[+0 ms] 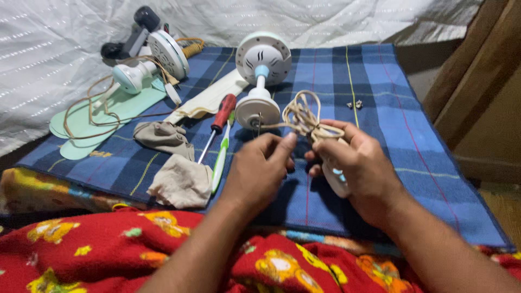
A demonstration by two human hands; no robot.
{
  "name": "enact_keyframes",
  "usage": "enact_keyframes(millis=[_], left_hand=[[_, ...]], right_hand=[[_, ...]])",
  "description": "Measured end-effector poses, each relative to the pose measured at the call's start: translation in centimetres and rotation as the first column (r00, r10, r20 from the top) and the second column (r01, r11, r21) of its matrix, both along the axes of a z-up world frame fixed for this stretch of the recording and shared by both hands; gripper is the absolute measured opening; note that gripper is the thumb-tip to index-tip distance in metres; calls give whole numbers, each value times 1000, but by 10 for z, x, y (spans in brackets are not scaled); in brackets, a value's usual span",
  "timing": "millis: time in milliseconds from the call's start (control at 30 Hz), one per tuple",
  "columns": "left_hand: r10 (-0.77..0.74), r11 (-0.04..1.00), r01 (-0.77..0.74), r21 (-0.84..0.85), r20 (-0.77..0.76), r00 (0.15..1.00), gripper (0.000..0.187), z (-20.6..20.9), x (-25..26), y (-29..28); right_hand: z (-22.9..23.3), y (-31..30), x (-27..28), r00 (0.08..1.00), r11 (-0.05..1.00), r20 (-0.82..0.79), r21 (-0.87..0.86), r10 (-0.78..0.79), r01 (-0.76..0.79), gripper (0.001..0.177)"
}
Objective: The person wraps the power cord around the base of a small white fan and then uses a screwdriver to tighten screws on the fan's base. The person handles the fan, cord, and screwdriver throughout the clip.
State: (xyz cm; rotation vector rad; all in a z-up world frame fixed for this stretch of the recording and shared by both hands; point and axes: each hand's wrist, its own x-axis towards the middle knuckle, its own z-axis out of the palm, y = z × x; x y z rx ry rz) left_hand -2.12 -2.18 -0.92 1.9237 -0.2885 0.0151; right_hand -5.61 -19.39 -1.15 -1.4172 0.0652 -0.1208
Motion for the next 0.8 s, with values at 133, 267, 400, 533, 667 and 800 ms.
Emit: enact_keyframes(millis=[133, 267, 400, 533, 667, 800], left_hand=[[45, 999, -45, -2, 92, 995, 41, -3, -11, -1], [33, 999, -32, -8, 149, 988, 38, 7, -15, -1], [52, 995, -47, -89, 58, 997, 37, 12, -16, -2], [77, 995, -75, -63, 29, 997, 36, 11, -14, -2], [79, 993, -78, -93, 10, 997, 35, 9, -13, -3], [76, 988, -79, -132, -30, 997, 32, 10, -9, -3]], right_hand=[[-3, 4, 1, 1000, 999, 26, -46, 7, -5, 49], [-4, 8, 2, 999, 992, 30, -121, -20, 23, 49], [-4, 12, 4, 997, 984, 10, -166, -71, 71, 45], [-9, 9, 9, 997, 990, -12, -119, -77, 75, 45], [-18, 6, 15, 997, 992, -3, -102, -73, 72, 49], [-21, 2, 24, 999, 993, -15, -106, -47, 45, 48]])
